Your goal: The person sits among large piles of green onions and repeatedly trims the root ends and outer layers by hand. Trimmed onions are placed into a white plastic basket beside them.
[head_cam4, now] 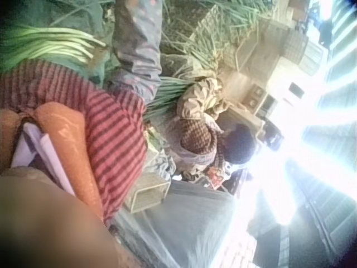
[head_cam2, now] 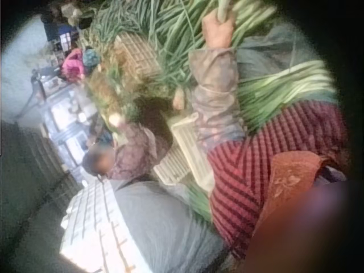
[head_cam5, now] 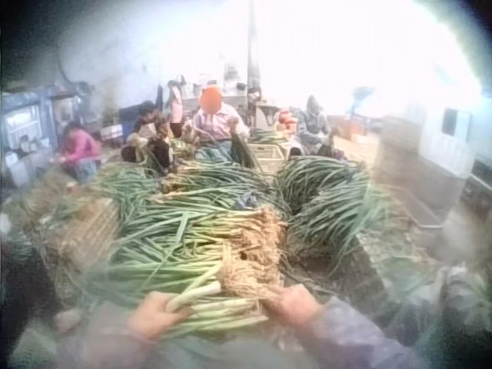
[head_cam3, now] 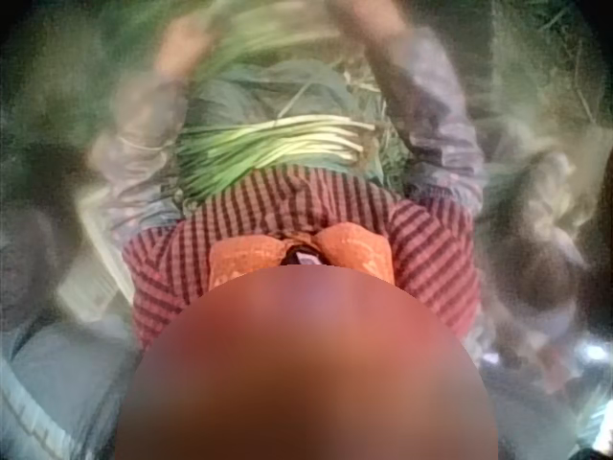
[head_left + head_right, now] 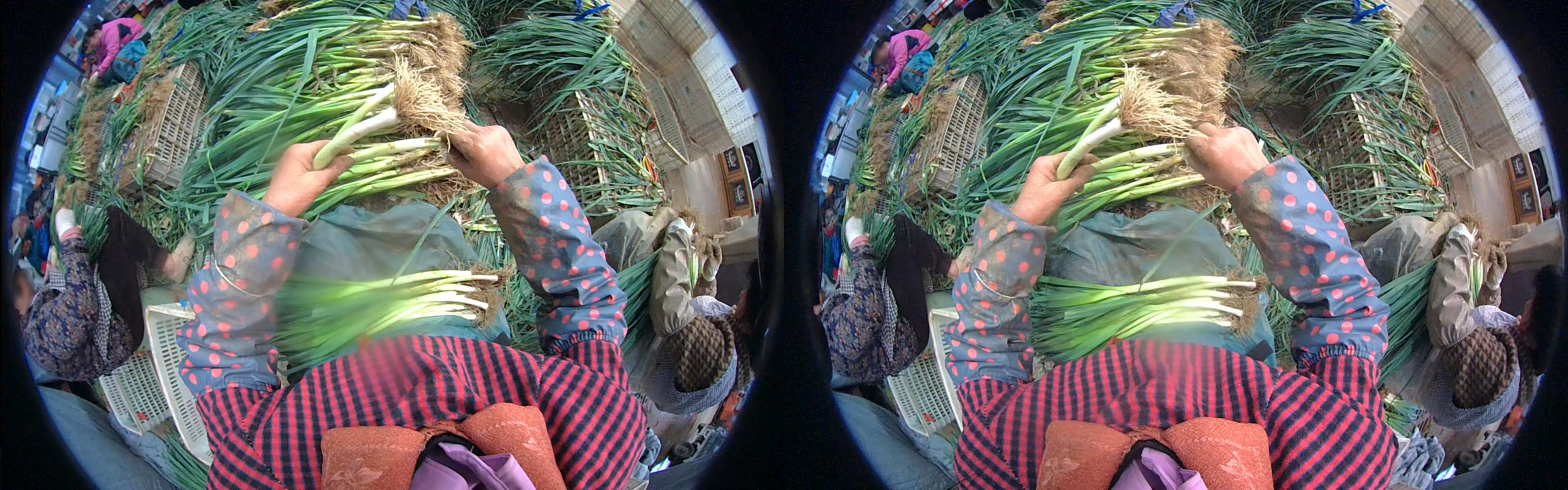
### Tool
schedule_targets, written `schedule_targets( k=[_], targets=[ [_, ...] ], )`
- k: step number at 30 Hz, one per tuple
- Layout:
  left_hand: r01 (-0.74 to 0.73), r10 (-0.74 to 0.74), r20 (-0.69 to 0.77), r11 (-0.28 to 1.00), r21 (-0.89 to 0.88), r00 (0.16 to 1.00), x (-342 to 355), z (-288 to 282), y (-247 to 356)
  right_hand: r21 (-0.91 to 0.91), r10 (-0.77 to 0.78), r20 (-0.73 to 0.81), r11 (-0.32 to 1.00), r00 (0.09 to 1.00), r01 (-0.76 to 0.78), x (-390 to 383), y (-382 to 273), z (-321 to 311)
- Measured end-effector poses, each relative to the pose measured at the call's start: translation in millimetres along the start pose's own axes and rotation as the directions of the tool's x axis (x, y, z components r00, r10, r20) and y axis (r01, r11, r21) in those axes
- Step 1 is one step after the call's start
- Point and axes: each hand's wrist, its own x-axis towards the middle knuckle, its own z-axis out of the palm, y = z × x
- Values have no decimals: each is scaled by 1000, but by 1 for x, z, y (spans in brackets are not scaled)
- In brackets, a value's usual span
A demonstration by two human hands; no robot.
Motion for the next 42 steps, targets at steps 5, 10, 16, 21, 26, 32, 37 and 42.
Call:
schedule_targets(
  k=[5, 10, 16, 21, 26, 32, 37, 42],
  targets=[
    [21, -21, -2, 1000, 2, 1000, -3, -1, 0, 39, 42, -151, 999, 988, -37, 2, 0, 4],
    [121, -119, 53, 992, -39, 991, -2, -6, -2, 891, 675, -18, 346, 738, -295, 4, 7, 1],
    [137, -137, -1, 989, -55, 991, 0, -10, -10, 625, 607, 269, -700, 748, 344, -13, 46, -16],
    [-49, 59, -134, 996, 76, 989, -8, -5, -12, 440, 812, 324, 324, 485, -838, -34, 76, -28],
    [-306, 435, -78, 739, 600, 897, -19, 1, -3, 535, 467, -43, 757, 883, -375, -32, 44, -29],
    [-389, 663, 44, 382, 838, 747, -38, 7, 7, 358, 5, 203, 930, 979, -79, -5, 9, -32],
    [-351, 735, 98, 199, 915, 671, -51, 14, 8, 419, 44, 145, 902, 988, -102, -9, -1, -29],
    [-326, 732, 104, 167, 931, 673, -53, 13, 4, 306, -2, 236, 949, 972, -72, -17, -8, -28]
  ],
)
